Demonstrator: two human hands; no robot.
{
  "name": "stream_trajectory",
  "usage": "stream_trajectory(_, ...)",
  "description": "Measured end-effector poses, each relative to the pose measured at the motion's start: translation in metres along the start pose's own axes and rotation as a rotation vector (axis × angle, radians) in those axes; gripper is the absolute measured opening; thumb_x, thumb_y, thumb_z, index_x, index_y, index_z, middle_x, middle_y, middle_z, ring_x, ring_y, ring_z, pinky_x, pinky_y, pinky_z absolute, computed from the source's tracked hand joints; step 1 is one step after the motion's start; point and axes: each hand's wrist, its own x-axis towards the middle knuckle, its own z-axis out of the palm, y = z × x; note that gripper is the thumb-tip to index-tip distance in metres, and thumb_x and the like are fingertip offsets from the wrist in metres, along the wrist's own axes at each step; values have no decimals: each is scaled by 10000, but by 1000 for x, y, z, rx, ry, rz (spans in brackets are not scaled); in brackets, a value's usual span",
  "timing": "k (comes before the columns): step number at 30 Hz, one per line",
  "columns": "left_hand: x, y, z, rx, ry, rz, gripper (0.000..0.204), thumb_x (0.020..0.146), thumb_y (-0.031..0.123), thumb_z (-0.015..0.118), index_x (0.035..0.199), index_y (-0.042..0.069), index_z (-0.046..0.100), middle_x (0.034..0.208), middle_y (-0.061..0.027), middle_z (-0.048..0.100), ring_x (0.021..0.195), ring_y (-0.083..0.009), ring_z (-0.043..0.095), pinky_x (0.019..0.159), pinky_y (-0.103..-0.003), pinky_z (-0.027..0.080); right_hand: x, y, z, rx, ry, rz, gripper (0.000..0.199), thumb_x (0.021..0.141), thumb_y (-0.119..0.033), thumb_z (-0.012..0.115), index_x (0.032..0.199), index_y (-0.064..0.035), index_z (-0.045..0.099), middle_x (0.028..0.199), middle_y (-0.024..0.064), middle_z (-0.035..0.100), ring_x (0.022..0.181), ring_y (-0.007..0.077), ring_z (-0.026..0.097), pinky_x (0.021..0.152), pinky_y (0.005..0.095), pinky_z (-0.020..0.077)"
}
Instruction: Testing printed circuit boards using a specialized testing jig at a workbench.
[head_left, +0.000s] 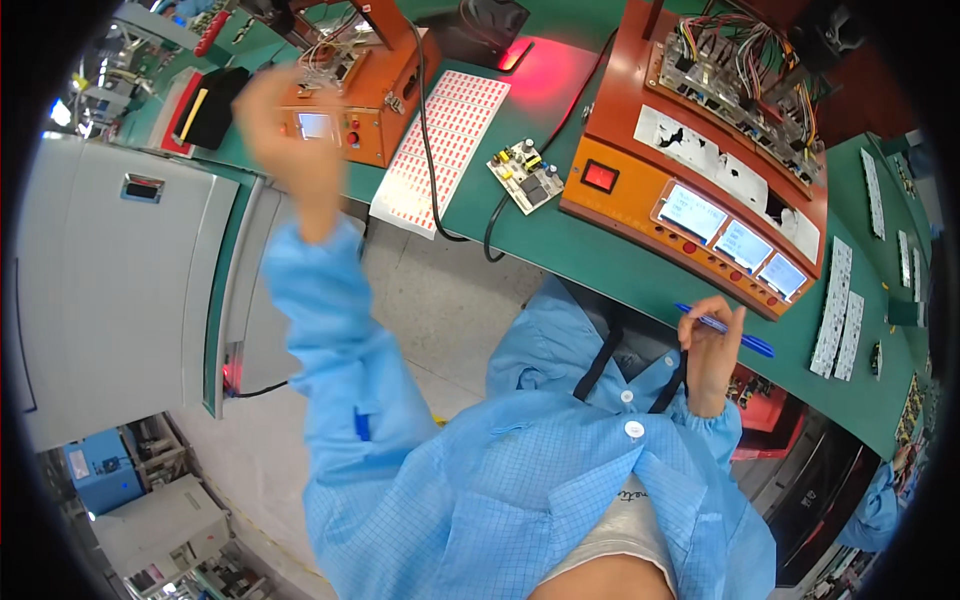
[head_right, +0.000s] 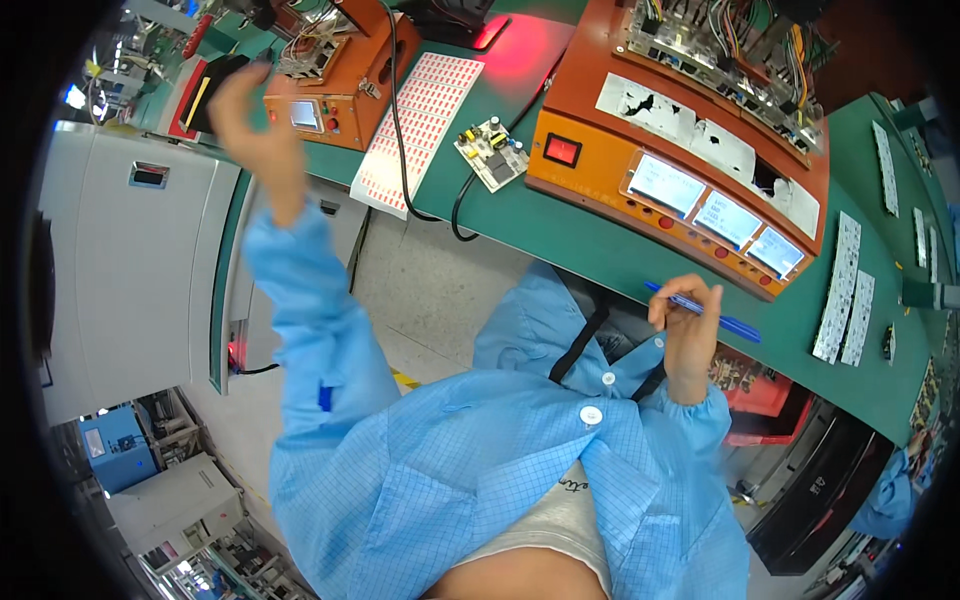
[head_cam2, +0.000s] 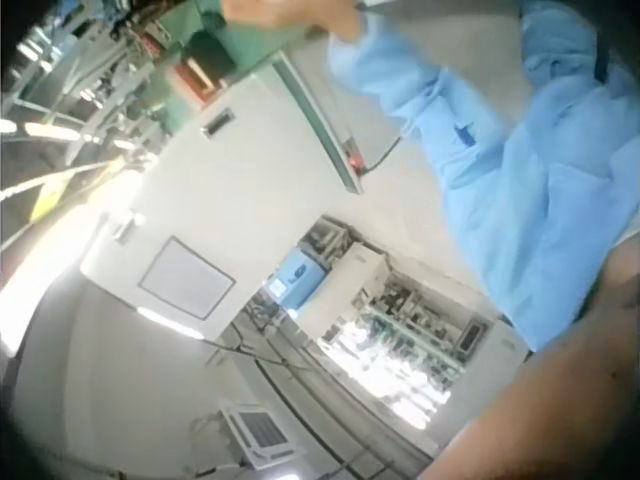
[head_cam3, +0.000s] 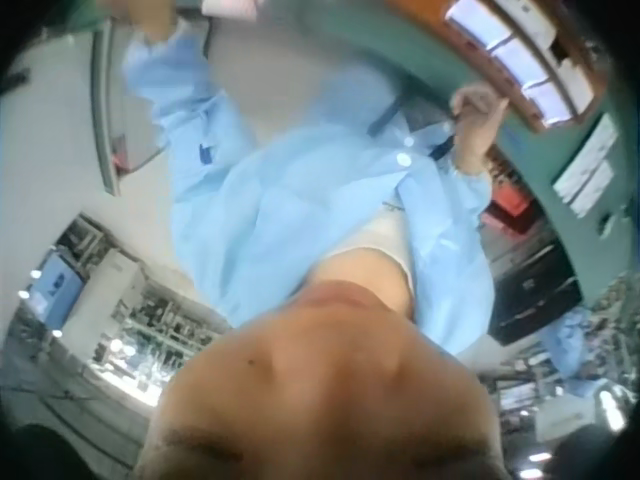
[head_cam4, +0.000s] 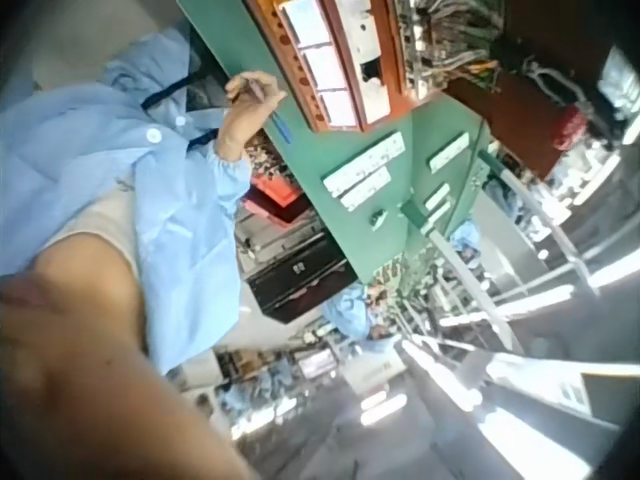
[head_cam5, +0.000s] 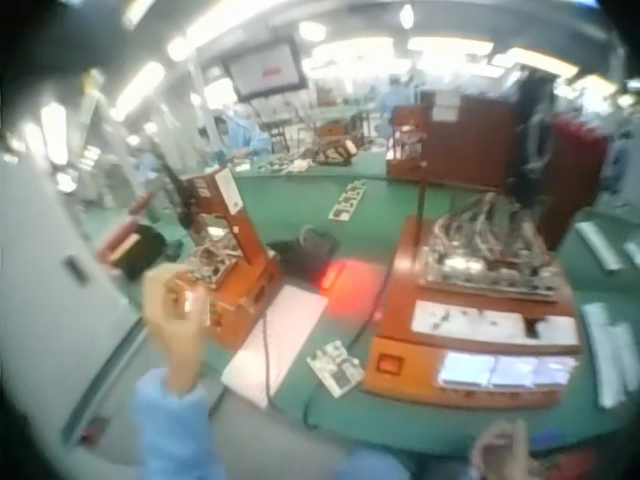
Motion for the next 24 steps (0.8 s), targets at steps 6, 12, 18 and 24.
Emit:
stream_trajectory(6,-126,105,18,26,-606,-135,369,622,258,780,911,77,640,900,-47,542,882,-223,496,767,-370,335,6,6,32,-221,-166,32,298,858,-283,535,920,7,558,629,55,529,558,107,503,513,211,363)
stream_trajectory(12,-140,107,13,-82,-564,-270,370,621,204,774,935,67,634,905,-80,514,863,-250,486,745,-370,369,8,17,44,-212,-248,3,165,817,-170,586,844,-21,522,680,71,556,581,115,519,555,206,401)
stream_trajectory(18,-169,145,-31,-263,-617,-361,403,581,93,781,955,71,633,921,-78,557,815,-267,538,697,-355,437,28,29,60,-672,-338,-380,155,739,-82,650,730,-16,510,680,70,568,605,125,556,550,241,422)
stream_trajectory(24,-183,154,-30,-294,-685,-422,412,577,82,767,963,66,623,930,-71,558,830,-257,544,695,-348,449,41,43,74,-738,-477,-370,166,656,-56,616,657,-9,456,527,108,453,434,211,485,428,294,349)
